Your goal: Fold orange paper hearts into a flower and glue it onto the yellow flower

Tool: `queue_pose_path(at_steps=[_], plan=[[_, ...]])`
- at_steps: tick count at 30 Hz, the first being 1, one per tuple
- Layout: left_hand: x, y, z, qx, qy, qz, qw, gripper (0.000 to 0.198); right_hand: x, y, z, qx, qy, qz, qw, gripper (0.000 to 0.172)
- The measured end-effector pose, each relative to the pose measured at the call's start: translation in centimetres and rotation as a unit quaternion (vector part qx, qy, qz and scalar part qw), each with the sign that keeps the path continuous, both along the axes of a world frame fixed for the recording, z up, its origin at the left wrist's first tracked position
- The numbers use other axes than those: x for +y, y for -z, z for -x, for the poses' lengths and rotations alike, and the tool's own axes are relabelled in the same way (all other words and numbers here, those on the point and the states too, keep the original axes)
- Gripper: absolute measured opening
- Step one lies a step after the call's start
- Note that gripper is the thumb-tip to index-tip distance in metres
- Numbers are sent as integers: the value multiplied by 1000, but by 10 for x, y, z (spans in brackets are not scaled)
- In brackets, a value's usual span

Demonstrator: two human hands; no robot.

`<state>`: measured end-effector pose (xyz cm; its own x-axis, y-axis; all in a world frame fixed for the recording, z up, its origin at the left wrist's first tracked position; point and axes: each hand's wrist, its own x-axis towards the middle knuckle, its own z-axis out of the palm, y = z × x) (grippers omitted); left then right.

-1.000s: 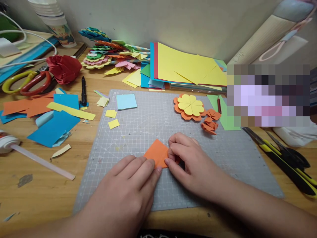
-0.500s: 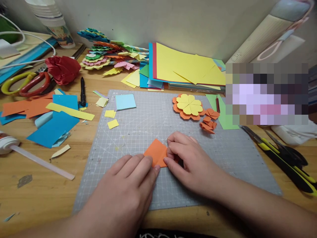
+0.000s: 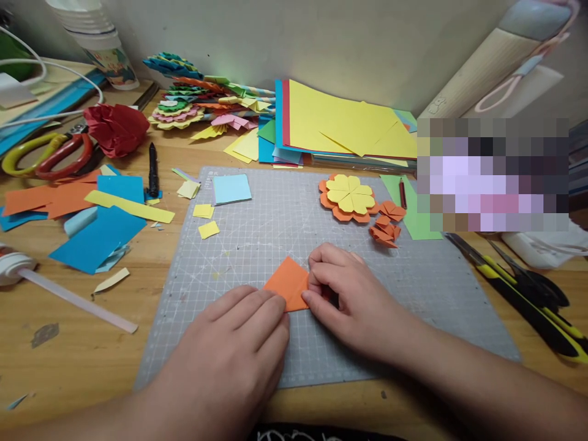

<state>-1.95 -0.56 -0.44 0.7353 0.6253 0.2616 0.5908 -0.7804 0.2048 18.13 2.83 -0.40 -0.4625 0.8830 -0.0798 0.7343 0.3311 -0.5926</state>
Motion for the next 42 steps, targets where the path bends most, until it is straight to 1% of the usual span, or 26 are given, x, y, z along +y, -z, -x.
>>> queue_pose_path(at_steps=[4, 9, 16, 22, 25, 31, 35, 37, 39, 40, 42], plan=[[1, 0, -1, -20, 3, -14, 1000, 27, 0, 1, -1, 2, -3, -2, 1000, 17], [2, -1, -1, 3, 7, -1, 1000, 29, 1, 1, -1, 7, -6, -1, 1000, 17], [2, -1, -3, -17, -13, -16, 1000, 29, 0, -1, -1, 5, -8, -3, 1000, 17], [0, 0, -2, 11, -29, 17, 999, 28, 1, 1, -2, 5, -5, -3, 1000, 17], [0, 1, -2, 20, -25, 18, 999, 28, 1, 1, -1, 9, -5, 1, 1000, 17], [3, 1, -2, 11, -31, 34, 999, 28, 0, 0, 0, 1, 2, 2, 1000, 18], [4, -1, -5, -15, -43, 49, 998, 26, 2, 2, 0, 3, 3, -2, 1000, 19], [4, 0, -6, -15, -46, 37, 998, 26, 2, 2, 0, 6, -2, -7, 1000, 19], [3, 1, -5, -2, -46, 19, 999, 26, 1, 1, -2, 9, -4, -19, 1000, 15], [2, 3, -5, 5, -47, 10, 999, 25, -2, 0, -3, 12, -4, -37, 999, 11], [1, 5, -4, 16, -48, 4, 999, 25, -8, -2, -6, 17, -13, -98, 995, 5]])
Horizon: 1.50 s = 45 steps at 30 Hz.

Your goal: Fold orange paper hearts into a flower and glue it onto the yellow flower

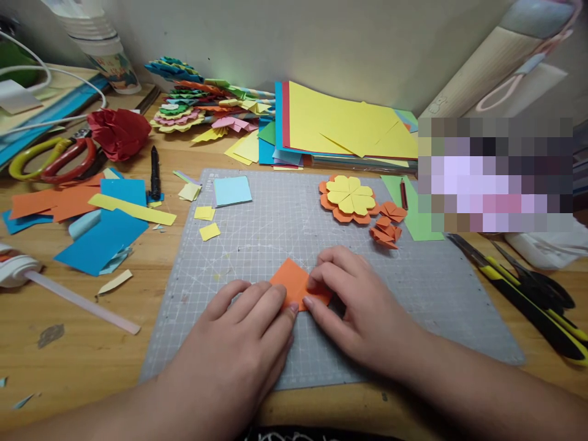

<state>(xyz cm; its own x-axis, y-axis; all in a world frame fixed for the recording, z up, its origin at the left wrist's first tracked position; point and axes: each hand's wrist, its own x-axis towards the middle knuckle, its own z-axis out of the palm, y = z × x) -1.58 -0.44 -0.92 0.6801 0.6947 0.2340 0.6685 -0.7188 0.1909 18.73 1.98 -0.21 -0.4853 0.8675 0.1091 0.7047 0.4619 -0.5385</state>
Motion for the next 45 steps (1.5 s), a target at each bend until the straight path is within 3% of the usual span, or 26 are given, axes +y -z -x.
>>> queue_pose_path(at_steps=[4, 10, 16, 20, 24, 28, 30, 34, 38, 45], plan=[[0, 3, 1, -4, -2, 5, 1000, 28, -19, -1, -5, -16, -84, -133, 987, 24], [2, 3, 1, -8, 2, 1, 1000, 29, -32, 6, 3, -104, -128, -171, 971, 29], [2, 1, 2, -1, 10, 27, 1000, 28, -31, -3, -2, -127, -61, -112, 984, 29], [4, -1, 2, -7, 17, 48, 999, 25, -29, -9, -16, -141, -51, -62, 987, 33], [9, -5, 3, -20, 2, 125, 992, 21, -26, -12, -24, -99, -52, 12, 994, 37], [16, -6, 4, -64, -7, 198, 978, 25, -30, -10, -26, 13, -78, -60, 995, 20], [19, -5, 5, -79, -12, 211, 974, 29, -34, -6, -25, 21, -112, -88, 990, 14], [21, -1, 7, -94, -20, 219, 971, 37, -39, -1, -20, -5, -161, -90, 983, 22], [22, 1, 8, -104, -17, 220, 970, 42, -38, 2, -16, -22, -151, -71, 986, 32], [21, -3, 5, -102, -13, 211, 972, 40, -40, 7, -19, -112, -207, -137, 962, 16]])
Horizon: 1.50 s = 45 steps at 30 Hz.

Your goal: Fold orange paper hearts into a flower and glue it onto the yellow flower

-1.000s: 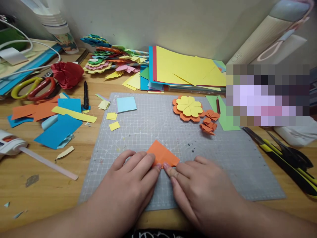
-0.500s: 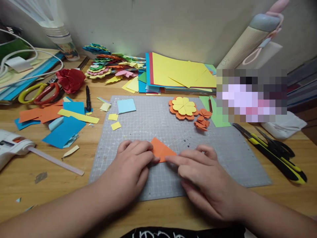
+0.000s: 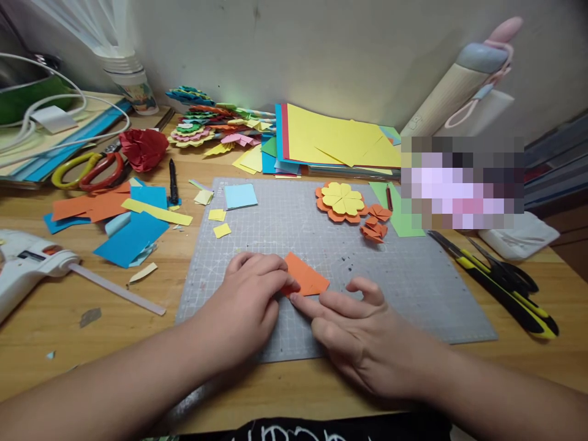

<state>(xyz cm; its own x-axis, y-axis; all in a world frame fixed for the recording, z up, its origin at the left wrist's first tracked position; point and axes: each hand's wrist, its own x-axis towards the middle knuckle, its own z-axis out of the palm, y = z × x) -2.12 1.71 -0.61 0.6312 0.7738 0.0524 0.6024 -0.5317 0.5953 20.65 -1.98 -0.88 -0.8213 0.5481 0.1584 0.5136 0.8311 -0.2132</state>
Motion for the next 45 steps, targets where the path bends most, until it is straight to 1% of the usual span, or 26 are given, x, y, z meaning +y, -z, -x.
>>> queue_pose_path(at_steps=[3, 6, 14, 16, 18, 21, 23, 25, 28, 30, 33, 35, 38, 40, 42, 45], plan=[[0, 0, -1, 0, 0, 0, 1000, 40, -1, 5, -3, 0, -8, -18, 1000, 21], [1, 0, -1, -8, 0, -3, 1000, 39, -1, 7, -5, 6, 2, -6, 1000, 22], [3, -1, -2, -13, 1, -4, 1000, 34, 9, -2, 1, 12, 3, 98, 995, 17], [3, -2, -2, -7, -6, 0, 1000, 30, 12, -2, 0, 33, 5, 127, 991, 18], [3, -3, -1, -3, -13, 2, 1000, 26, 15, 0, -1, 79, 34, 131, 988, 17], [4, -1, 0, 0, -17, -14, 1000, 23, 19, 2, 2, 128, 112, 93, 981, 13], [5, 1, -1, 7, -19, -29, 999, 20, 22, 2, 7, 107, 129, 63, 984, 16], [6, 2, -1, 14, -25, -31, 999, 15, 27, 2, 13, 63, 110, 24, 992, 17], [6, 0, -3, 9, -32, -21, 999, 10, 36, 1, 18, 3, 55, -50, 997, 23], [6, -3, -4, 6, -29, -22, 999, 9, 42, 1, 19, -12, 30, -73, 997, 26], [5, -4, -4, 34, -21, -66, 997, 8, 48, -1, 16, 5, 26, -63, 998, 27], [3, -4, -4, 79, 7, -139, 987, 8, 50, -2, 14, 17, 23, -42, 999, 26], [2, -2, -3, 149, 80, -273, 947, 20, 50, -2, 11, 22, 14, -14, 1000, 24], [2, -2, -4, 168, 108, -325, 925, 23, 49, 0, 9, 24, 9, -24, 999, 24], [1, -4, -7, 161, 95, -333, 924, 24, 50, 3, 7, 35, 5, -55, 998, 26], [1, -7, -12, 116, 51, -308, 943, 18, 54, 6, 4, 82, 5, -87, 993, 27]])
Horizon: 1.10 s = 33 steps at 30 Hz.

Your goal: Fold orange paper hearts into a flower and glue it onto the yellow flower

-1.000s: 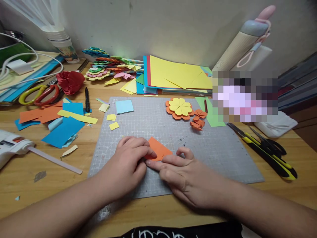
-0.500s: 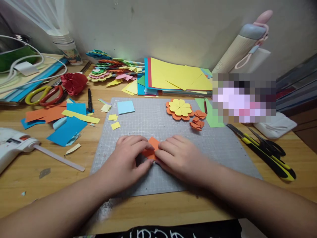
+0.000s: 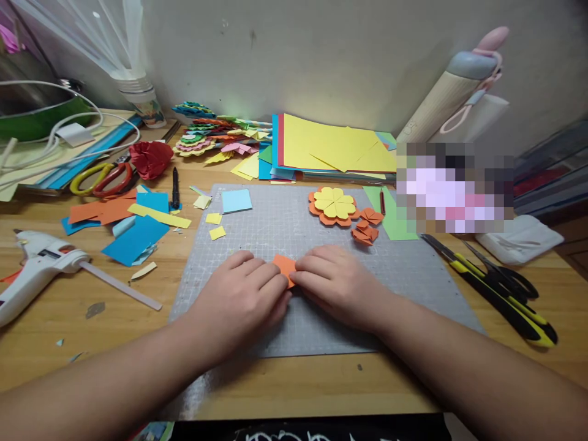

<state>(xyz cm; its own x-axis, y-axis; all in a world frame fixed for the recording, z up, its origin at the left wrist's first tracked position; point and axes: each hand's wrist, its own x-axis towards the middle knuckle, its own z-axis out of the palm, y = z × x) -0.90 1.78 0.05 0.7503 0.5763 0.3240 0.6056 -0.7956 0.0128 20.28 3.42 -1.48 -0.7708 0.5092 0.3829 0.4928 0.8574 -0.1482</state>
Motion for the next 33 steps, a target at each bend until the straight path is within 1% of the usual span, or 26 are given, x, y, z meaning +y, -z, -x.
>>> queue_pose_path(at_steps=[2, 4, 7, 9, 11, 14, 18, 21, 23, 25, 28, 33], plan=[[1, -1, -1, -32, -4, 7, 999, 14, 3, 1, -2, 38, -1, -3, 999, 24], [3, 0, 1, -50, 13, 5, 999, 13, 5, 0, -2, 55, -9, -11, 998, 24], [7, 1, 7, -62, 67, 4, 996, 18, 6, 0, 0, 42, -15, -33, 998, 26], [9, 3, 10, -44, 86, 8, 995, 22, 7, 1, 1, 26, -10, -35, 999, 25], [10, 3, 13, -16, 73, 25, 997, 24, 6, 1, 2, 9, -13, -11, 1000, 25], [12, 2, 16, 3, 57, 83, 995, 23, 2, -2, -1, -15, -29, 43, 999, 25], [15, -2, 21, 8, 96, 156, 983, 27, -4, -10, -5, -48, -33, 95, 994, 29], [17, -4, 22, -6, 112, 180, 977, 30, -6, -15, -7, -73, -36, 115, 990, 30], [18, -3, 21, -27, 115, 202, 972, 28, -6, -17, -7, -77, -36, 125, 989, 31], [18, -1, 21, -51, 93, 227, 968, 22, -6, -19, -7, -75, -37, 137, 987, 31], [17, 3, 20, -91, 40, 247, 964, 13, -5, -21, -7, -69, -39, 150, 985, 30], [17, 3, 16, -97, -64, 286, 951, 15, -5, -24, -8, -74, -43, 167, 982, 32]])
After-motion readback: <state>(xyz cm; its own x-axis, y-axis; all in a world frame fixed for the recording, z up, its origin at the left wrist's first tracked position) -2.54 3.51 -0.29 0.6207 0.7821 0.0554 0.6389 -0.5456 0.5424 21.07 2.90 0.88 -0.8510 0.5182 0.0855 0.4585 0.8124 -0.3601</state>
